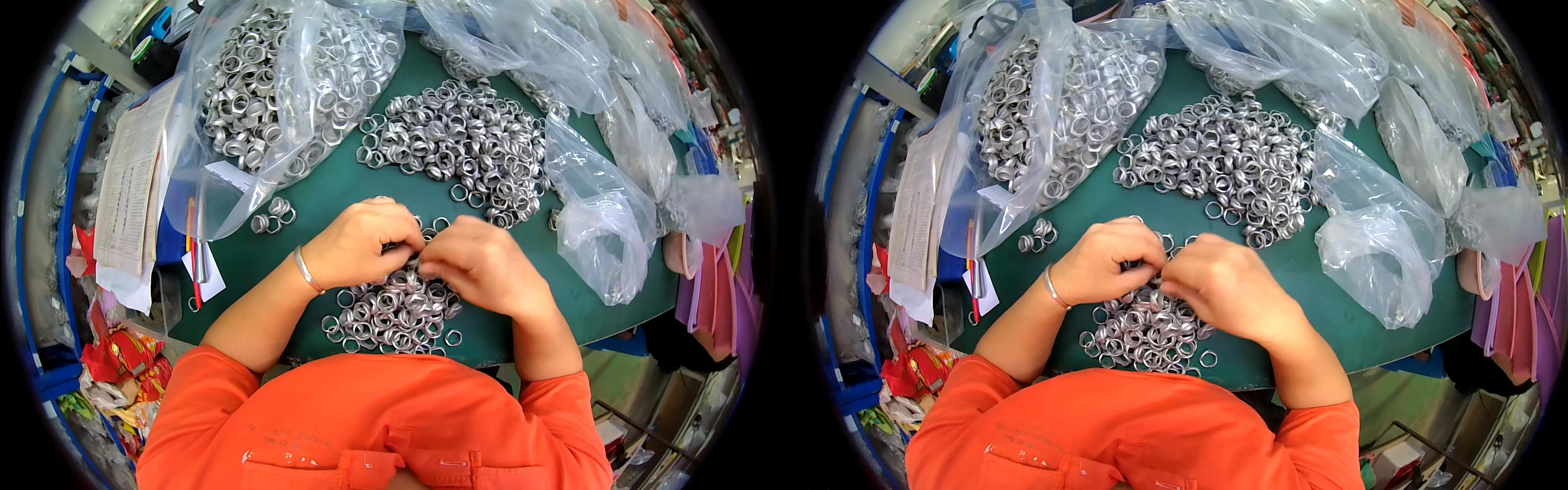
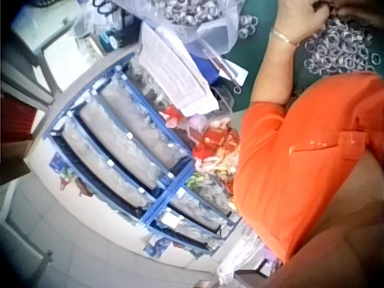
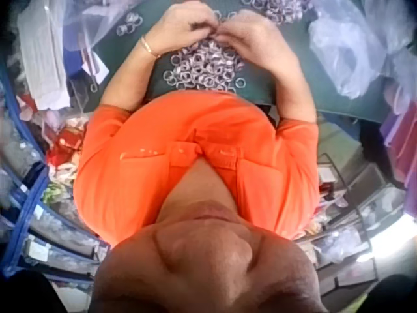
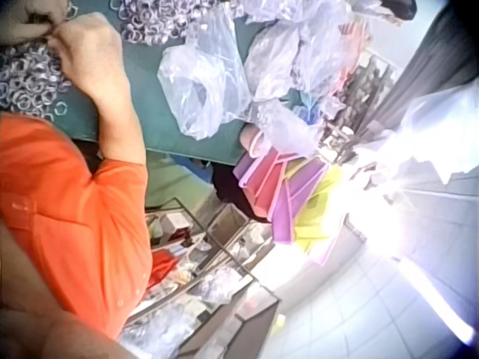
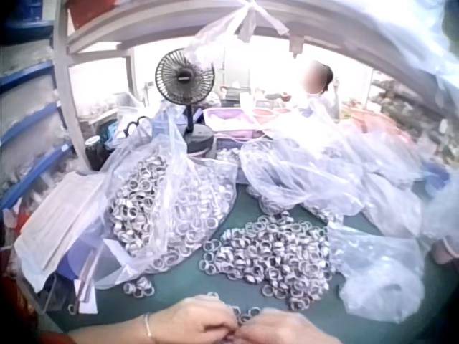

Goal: The person sorts silver rings on a table by hand, picking them up from a pile and organizing them into smaller groups.

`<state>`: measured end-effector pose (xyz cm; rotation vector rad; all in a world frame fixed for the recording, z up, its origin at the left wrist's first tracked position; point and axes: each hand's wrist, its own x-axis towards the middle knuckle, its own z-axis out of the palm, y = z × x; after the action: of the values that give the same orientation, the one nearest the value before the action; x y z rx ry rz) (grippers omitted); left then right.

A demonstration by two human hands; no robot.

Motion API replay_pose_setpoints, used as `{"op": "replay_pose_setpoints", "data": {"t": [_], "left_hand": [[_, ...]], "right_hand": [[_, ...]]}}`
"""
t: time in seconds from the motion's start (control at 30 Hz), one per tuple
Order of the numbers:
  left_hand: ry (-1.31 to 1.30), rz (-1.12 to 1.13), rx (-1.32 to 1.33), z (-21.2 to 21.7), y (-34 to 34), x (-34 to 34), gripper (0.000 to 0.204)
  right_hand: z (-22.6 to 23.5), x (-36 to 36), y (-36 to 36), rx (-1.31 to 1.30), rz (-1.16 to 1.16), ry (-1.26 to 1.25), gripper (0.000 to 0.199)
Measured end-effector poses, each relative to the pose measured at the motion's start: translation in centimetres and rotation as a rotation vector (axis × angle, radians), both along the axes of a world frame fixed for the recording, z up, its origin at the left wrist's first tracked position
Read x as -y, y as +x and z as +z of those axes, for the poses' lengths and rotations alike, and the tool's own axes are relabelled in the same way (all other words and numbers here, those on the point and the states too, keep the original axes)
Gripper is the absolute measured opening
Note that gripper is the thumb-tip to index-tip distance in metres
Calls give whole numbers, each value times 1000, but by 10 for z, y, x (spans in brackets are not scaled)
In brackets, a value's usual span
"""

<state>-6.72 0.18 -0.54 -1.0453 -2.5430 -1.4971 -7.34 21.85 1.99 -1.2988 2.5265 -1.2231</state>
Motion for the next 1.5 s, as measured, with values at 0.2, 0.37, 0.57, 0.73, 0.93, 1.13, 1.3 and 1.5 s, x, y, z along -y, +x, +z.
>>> {"op": "replay_pose_setpoints", "data": {"t": [0.2,0.37,0.57,0.73,0.93,1.13,1.3,1.5], "left_hand": [[8,82,54,3,-5,2,11],[-322,313,-249,-17,-33,-5,17],[-472,394,-275,-18,-37,-13,19],[-388,383,-283,-21,-36,-12,19],[-257,434,-139,-20,-33,-6,17],[381,326,650,-12,-22,-4,11],[525,302,833,7,-17,-11,9],[621,279,838,6,-13,-15,11]], "right_hand": [[-11,-9,-14,-292,-381,180,4],[-35,-3,-22,-433,-435,342,5],[-33,3,-18,-405,-371,200,1],[-26,4,-14,-174,-398,123,8],[-27,0,-19,270,-421,-175,16],[-18,-3,-23,1021,-343,-455,15],[-12,-5,-24,1116,-327,-428,16],[-11,0,-19,1012,-341,-444,12]]}}
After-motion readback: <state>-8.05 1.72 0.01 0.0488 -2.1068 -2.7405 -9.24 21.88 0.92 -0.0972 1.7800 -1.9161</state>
